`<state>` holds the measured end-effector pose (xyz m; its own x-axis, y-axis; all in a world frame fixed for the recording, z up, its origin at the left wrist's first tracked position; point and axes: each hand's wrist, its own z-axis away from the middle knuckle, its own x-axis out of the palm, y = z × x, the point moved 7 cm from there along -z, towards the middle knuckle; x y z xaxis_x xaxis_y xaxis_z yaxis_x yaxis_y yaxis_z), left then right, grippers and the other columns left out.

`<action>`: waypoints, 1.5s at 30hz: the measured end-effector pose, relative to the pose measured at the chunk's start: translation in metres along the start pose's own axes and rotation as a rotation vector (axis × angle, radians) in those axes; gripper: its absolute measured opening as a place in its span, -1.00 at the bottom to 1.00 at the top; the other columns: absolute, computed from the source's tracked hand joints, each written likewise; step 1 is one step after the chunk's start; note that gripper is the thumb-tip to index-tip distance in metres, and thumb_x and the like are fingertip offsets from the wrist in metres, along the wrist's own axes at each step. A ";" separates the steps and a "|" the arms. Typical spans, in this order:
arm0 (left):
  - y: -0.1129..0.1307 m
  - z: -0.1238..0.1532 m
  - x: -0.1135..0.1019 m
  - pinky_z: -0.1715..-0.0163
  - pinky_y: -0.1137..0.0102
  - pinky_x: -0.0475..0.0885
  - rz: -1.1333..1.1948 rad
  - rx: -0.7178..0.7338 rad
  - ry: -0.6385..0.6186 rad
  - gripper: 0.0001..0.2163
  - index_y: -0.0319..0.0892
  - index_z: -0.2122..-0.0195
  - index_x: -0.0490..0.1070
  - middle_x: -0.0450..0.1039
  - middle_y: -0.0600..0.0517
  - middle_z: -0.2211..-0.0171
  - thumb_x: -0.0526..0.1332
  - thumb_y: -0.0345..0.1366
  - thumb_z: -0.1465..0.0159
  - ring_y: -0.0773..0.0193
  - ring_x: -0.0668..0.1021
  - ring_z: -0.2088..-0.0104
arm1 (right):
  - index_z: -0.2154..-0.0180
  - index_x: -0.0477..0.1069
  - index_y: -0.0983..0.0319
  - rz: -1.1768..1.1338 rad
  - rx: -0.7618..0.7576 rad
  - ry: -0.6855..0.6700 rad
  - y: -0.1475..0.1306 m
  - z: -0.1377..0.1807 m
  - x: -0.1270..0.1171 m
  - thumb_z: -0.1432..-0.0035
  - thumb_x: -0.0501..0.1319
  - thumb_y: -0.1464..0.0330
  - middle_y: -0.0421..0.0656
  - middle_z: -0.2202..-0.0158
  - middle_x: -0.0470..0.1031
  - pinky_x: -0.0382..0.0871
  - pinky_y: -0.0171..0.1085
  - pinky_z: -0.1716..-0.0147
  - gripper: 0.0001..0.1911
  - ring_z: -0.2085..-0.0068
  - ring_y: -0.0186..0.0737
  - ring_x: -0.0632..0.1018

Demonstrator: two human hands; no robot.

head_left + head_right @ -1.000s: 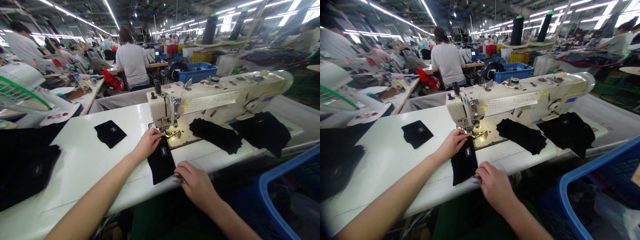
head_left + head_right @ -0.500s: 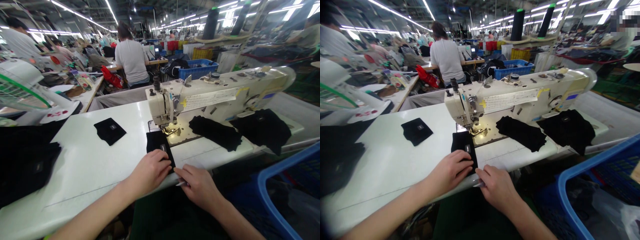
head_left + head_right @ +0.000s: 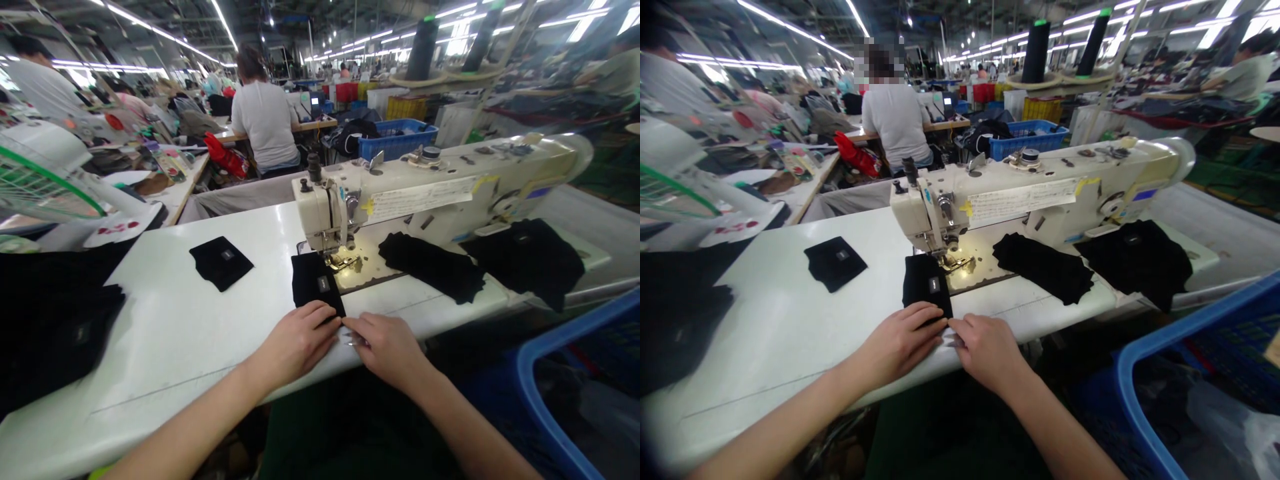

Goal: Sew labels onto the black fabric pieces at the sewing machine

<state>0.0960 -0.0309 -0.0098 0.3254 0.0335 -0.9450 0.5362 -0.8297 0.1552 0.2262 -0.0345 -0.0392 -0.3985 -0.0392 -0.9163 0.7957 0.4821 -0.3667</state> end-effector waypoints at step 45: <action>-0.110 -0.036 0.004 -0.06 0.08 0.47 -0.025 -0.155 0.143 -0.70 -0.20 -0.02 0.54 0.44 -0.19 -0.02 0.07 -0.26 -0.43 0.02 0.48 -0.03 | 0.08 0.55 0.14 -0.081 0.127 0.216 0.032 -0.029 -0.017 -0.18 0.15 0.52 -0.20 0.23 0.59 0.38 -0.31 0.27 -0.67 0.27 -0.23 0.59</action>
<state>0.0660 0.0807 -0.0200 0.4120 0.1409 -0.9002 0.6549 -0.7327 0.1850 0.2456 0.0069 -0.0308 -0.5404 0.1213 -0.8326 0.8029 0.3703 -0.4672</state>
